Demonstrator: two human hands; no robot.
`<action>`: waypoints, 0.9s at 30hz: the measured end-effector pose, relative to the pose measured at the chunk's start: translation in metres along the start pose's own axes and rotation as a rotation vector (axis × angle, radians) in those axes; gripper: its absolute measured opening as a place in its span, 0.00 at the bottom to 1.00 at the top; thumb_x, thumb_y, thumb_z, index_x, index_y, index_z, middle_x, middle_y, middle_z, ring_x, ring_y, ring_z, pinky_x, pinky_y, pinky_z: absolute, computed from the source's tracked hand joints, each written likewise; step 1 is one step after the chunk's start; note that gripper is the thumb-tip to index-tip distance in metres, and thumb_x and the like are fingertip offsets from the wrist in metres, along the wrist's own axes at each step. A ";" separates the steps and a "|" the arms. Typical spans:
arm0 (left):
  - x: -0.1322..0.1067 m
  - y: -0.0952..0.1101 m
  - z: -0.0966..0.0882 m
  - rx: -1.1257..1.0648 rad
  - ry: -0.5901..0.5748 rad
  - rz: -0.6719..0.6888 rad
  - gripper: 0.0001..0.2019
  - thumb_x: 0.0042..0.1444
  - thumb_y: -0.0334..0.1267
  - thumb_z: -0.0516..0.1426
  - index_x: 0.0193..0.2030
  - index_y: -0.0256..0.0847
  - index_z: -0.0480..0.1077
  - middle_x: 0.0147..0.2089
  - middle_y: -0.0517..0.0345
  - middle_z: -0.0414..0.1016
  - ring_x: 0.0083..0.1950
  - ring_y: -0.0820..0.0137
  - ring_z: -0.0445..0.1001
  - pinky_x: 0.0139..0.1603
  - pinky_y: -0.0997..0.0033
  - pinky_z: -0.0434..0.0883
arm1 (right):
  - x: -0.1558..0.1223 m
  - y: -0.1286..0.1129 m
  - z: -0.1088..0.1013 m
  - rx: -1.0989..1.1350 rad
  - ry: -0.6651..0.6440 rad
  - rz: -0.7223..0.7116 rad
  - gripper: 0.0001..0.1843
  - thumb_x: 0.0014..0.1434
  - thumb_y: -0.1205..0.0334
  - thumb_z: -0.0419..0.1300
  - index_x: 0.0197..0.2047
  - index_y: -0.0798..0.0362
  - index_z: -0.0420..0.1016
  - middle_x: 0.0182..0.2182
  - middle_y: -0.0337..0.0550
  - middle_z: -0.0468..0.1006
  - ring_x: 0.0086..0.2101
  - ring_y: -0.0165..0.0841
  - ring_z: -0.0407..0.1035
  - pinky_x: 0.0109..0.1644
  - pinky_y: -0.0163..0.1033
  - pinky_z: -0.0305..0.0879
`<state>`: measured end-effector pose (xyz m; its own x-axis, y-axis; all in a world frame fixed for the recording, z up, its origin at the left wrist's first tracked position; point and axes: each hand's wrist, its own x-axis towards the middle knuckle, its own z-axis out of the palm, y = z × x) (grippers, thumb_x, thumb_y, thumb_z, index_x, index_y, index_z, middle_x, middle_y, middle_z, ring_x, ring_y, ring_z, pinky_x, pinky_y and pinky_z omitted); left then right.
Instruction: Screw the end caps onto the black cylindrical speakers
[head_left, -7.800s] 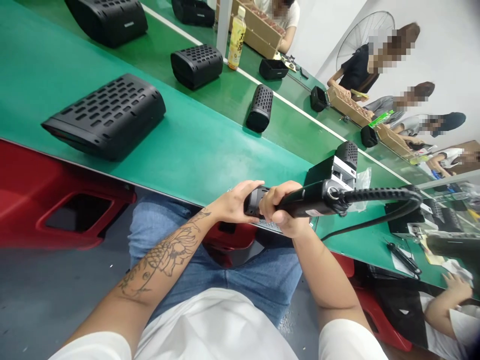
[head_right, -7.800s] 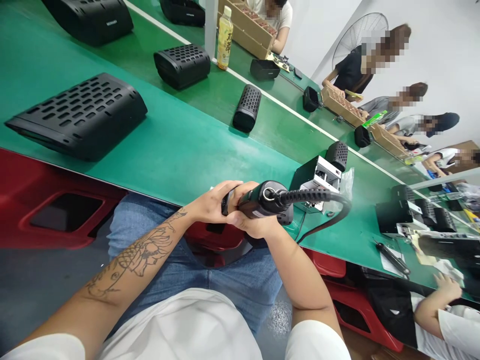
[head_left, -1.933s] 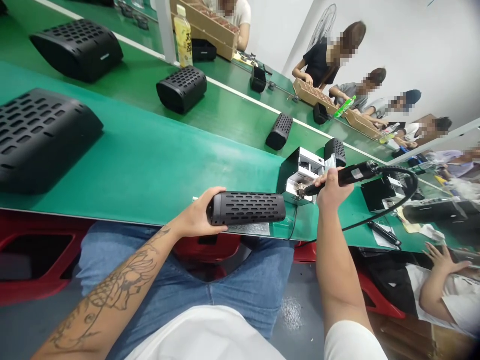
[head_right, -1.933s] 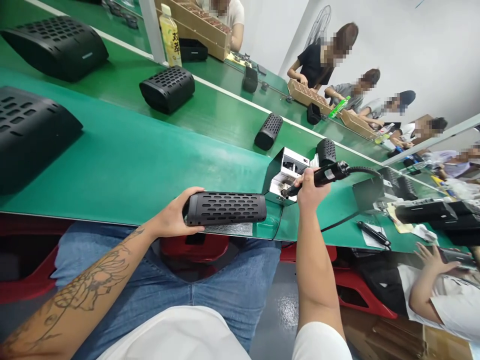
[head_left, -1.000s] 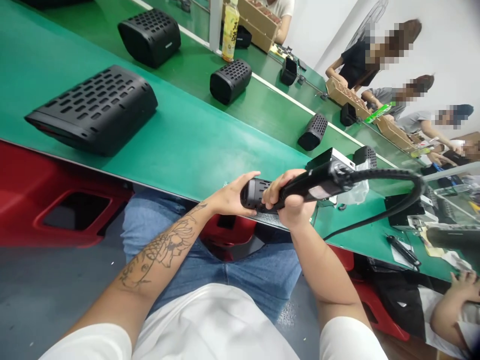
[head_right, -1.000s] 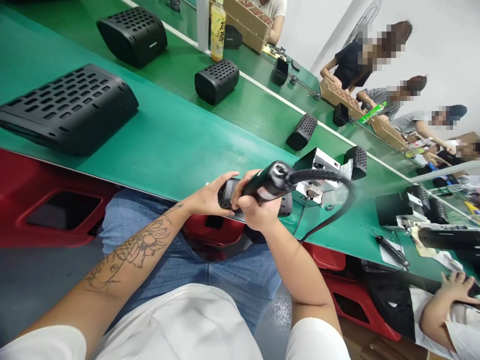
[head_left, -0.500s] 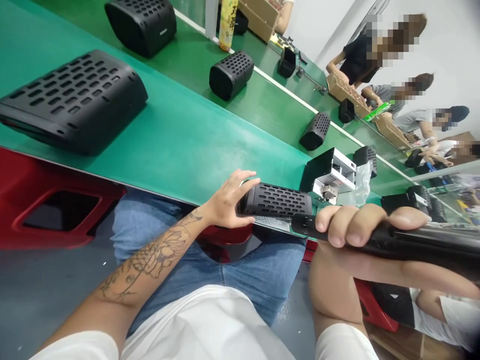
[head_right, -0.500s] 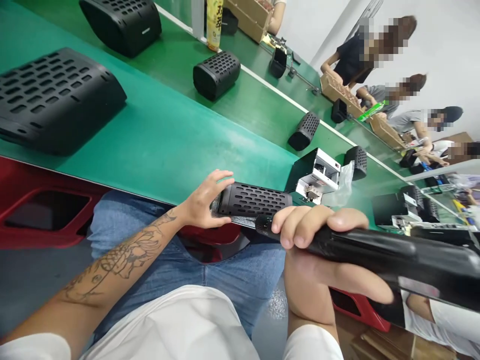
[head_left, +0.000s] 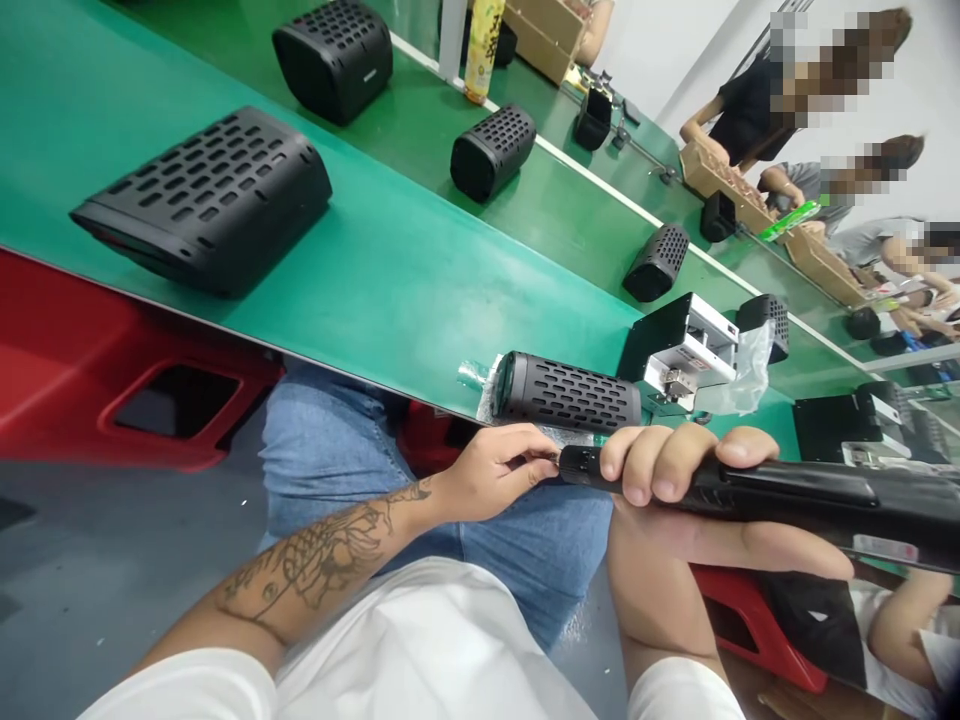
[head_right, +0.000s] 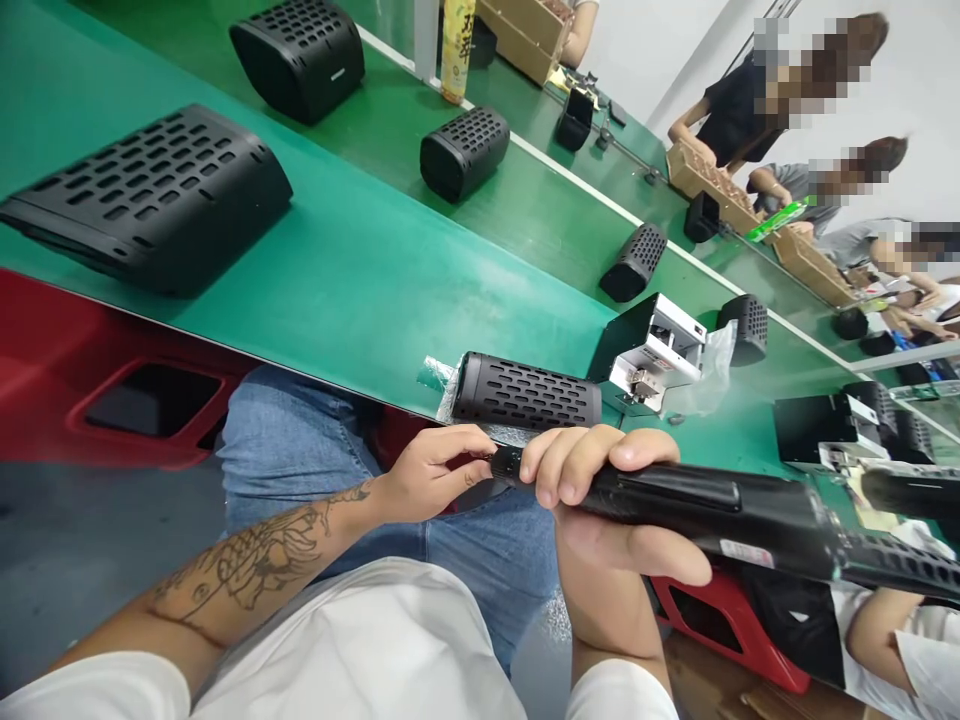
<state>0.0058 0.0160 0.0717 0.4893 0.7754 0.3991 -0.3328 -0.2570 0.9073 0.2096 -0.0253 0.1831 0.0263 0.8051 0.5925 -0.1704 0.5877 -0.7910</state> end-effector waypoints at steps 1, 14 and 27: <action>-0.002 -0.001 0.001 -0.047 0.005 -0.020 0.14 0.77 0.51 0.70 0.49 0.42 0.89 0.41 0.49 0.88 0.38 0.66 0.85 0.42 0.69 0.81 | -0.001 0.001 -0.001 -0.001 0.004 0.008 0.43 0.63 0.08 0.56 0.60 0.31 0.86 0.20 0.30 0.66 0.15 0.34 0.58 0.24 0.45 0.69; -0.014 0.006 0.026 -0.534 0.290 -0.313 0.19 0.68 0.56 0.77 0.46 0.39 0.89 0.45 0.49 0.91 0.39 0.66 0.89 0.44 0.65 0.92 | -0.012 -0.024 -0.003 -0.067 0.083 0.063 0.30 0.68 0.19 0.66 0.60 0.27 0.87 0.23 0.30 0.70 0.18 0.33 0.60 0.31 0.47 0.72; -0.009 0.016 0.015 -0.444 0.283 -0.318 0.22 0.69 0.58 0.77 0.41 0.38 0.86 0.47 0.48 0.89 0.39 0.68 0.88 0.43 0.67 0.93 | -0.024 -0.031 0.046 -0.257 0.304 0.018 0.27 0.69 0.20 0.65 0.56 0.28 0.85 0.22 0.29 0.62 0.18 0.36 0.57 0.29 0.49 0.70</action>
<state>0.0088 -0.0037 0.0846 0.4067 0.9135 0.0119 -0.5395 0.2297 0.8100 0.1686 -0.0665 0.2010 0.3228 0.7798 0.5364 0.0780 0.5429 -0.8362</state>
